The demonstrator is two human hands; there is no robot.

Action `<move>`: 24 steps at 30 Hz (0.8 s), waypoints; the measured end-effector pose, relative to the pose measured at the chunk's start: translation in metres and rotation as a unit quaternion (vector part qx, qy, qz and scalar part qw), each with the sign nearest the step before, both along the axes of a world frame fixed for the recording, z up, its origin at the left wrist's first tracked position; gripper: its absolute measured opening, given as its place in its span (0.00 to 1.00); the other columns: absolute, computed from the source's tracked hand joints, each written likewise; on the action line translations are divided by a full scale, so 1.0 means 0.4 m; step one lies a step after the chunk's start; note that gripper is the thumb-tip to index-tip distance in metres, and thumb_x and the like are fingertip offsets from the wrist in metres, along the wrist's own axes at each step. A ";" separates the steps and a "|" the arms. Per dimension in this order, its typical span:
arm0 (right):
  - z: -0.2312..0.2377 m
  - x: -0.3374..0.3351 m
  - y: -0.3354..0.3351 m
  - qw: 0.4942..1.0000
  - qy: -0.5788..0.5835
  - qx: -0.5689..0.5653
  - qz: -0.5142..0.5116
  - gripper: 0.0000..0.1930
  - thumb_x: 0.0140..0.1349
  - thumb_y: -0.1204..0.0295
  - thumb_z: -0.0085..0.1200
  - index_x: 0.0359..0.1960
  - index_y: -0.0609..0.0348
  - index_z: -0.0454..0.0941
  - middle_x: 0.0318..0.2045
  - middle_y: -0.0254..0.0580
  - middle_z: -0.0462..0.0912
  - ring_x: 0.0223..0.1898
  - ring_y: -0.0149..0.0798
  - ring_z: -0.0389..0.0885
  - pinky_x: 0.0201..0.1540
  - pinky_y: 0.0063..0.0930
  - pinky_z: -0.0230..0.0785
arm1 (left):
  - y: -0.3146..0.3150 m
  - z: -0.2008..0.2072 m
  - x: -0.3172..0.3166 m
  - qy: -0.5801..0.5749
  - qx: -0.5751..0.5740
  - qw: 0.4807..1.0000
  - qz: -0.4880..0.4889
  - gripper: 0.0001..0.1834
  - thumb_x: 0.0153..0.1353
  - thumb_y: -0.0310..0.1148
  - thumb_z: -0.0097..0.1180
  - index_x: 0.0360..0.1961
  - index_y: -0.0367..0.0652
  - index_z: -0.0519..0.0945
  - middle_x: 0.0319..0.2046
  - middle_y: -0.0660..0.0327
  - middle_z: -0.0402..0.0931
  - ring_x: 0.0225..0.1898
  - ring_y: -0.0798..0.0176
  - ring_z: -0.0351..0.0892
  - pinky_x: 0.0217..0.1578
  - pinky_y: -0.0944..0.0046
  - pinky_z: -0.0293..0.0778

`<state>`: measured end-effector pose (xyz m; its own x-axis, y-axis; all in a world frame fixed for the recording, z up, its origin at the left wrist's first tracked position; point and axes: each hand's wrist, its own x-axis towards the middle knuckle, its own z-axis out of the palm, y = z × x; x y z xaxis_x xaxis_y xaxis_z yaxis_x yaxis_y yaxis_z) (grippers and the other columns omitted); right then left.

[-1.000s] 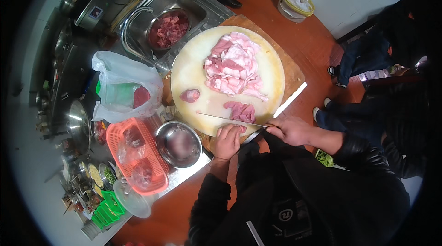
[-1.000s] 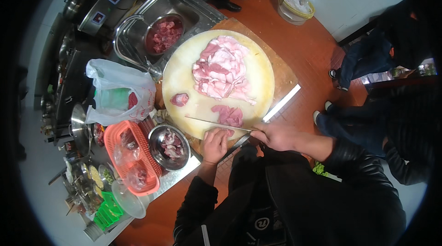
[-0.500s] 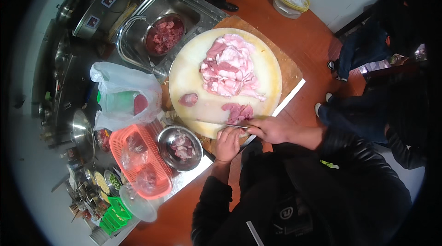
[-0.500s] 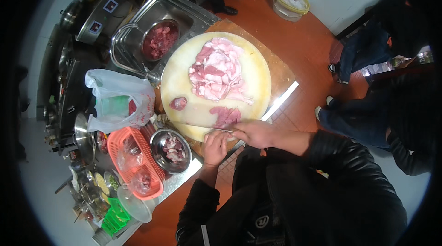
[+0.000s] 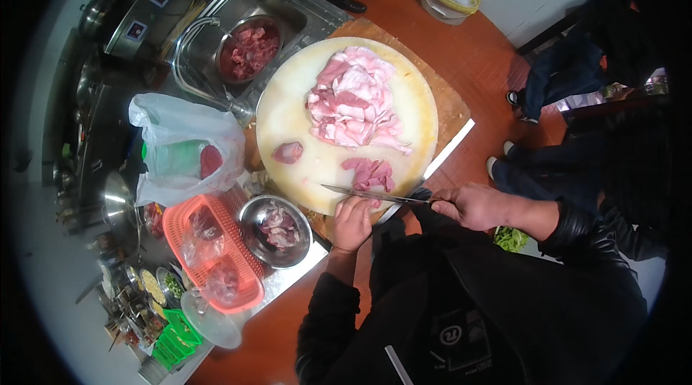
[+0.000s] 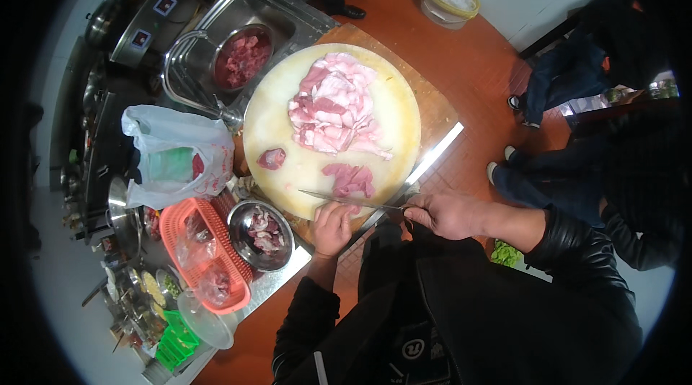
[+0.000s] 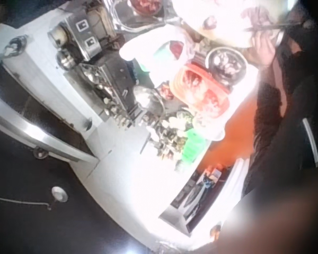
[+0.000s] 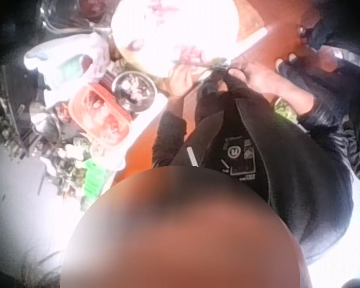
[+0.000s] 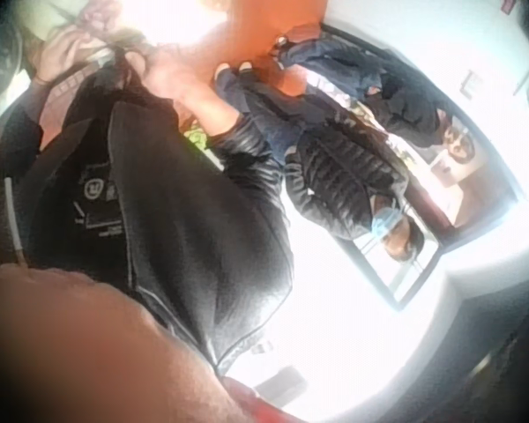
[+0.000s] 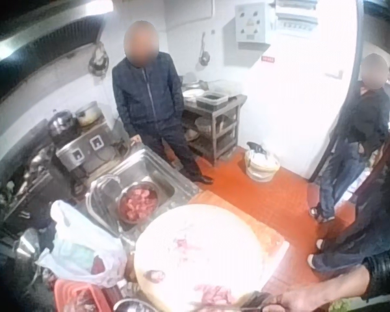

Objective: The person slices raw meat into thin strips on a cutting board using a cleaver, then transfers the pieces into a metal bowl. They repeat the process with another piece of meat, slicing it into smaller portions and placing them into the bowl.

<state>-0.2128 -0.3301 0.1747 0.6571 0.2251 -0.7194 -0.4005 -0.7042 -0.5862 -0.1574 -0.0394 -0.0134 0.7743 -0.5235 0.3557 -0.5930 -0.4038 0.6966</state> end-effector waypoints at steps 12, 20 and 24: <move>-0.209 0.080 0.152 0.983 -0.161 0.089 -0.023 0.21 0.79 0.56 0.44 0.64 0.55 0.74 0.45 0.59 0.84 0.46 0.61 0.83 0.50 0.48 0.75 | 0.007 -0.002 -0.006 0.011 0.037 0.999 -0.016 0.09 0.57 0.26 0.64 0.40 0.44 0.84 0.42 0.58 0.81 0.45 0.51 0.80 0.48 0.53 0.73; -0.046 -0.014 0.007 0.988 -0.109 0.105 -0.031 0.19 0.79 0.59 0.46 0.58 0.59 0.79 0.43 0.53 0.86 0.46 0.53 0.85 0.50 0.42 0.76 | -0.008 -0.019 -0.006 -0.056 0.015 0.998 0.020 0.08 0.56 0.26 0.65 0.38 0.46 0.84 0.40 0.60 0.80 0.42 0.52 0.79 0.43 0.54 0.74; -0.039 -0.012 0.013 0.995 -0.062 0.070 -0.038 0.21 0.80 0.57 0.44 0.59 0.61 0.78 0.42 0.54 0.86 0.45 0.53 0.84 0.49 0.42 0.76 | -0.009 -0.021 -0.005 -0.069 0.005 0.997 0.022 0.08 0.54 0.26 0.66 0.36 0.47 0.84 0.40 0.59 0.79 0.40 0.51 0.78 0.42 0.53 0.75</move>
